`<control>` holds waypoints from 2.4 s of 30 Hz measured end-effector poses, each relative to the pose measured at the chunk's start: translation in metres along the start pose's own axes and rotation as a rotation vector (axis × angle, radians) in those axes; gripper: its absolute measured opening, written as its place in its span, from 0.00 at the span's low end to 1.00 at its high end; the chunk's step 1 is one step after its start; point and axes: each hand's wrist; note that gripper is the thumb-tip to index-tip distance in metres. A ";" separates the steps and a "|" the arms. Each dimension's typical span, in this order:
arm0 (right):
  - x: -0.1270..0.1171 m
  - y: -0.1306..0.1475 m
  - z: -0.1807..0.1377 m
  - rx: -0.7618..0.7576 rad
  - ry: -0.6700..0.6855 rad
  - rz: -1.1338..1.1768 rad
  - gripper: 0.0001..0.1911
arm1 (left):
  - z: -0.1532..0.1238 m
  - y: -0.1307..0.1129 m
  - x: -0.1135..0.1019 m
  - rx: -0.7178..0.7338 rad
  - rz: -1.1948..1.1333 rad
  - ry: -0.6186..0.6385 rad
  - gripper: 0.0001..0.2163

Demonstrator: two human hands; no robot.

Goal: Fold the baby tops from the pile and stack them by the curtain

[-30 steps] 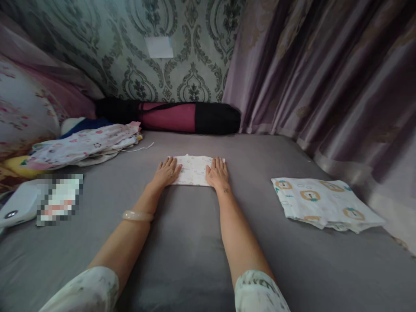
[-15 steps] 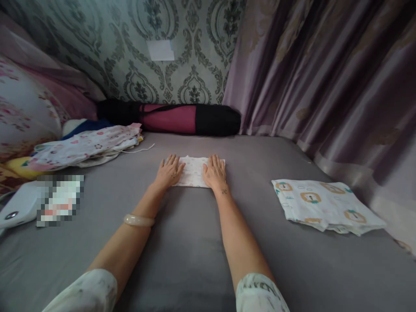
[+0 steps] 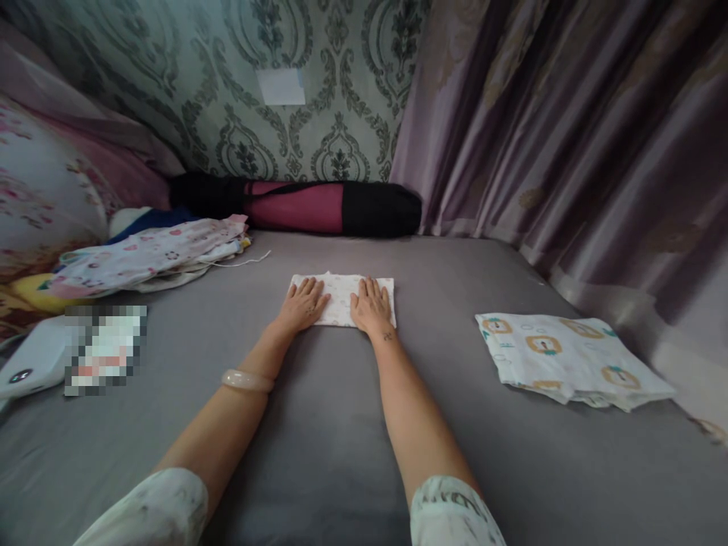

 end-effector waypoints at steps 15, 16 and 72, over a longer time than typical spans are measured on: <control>-0.001 0.017 -0.001 -0.106 -0.040 0.035 0.28 | -0.003 -0.027 0.004 0.157 -0.018 -0.035 0.24; 0.000 0.017 -0.001 -0.103 -0.026 0.032 0.28 | -0.003 -0.026 0.007 0.152 -0.023 -0.024 0.24; 0.021 0.093 0.032 -0.091 0.041 0.066 0.31 | 0.020 0.061 -0.007 -0.448 -0.864 -0.423 0.19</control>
Point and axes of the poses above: each hand's wrist, its own z-axis towards the middle knuckle, its own x-axis out of the palm, y = z × x, and after that the axes turned 3 degrees about -z, right-handed
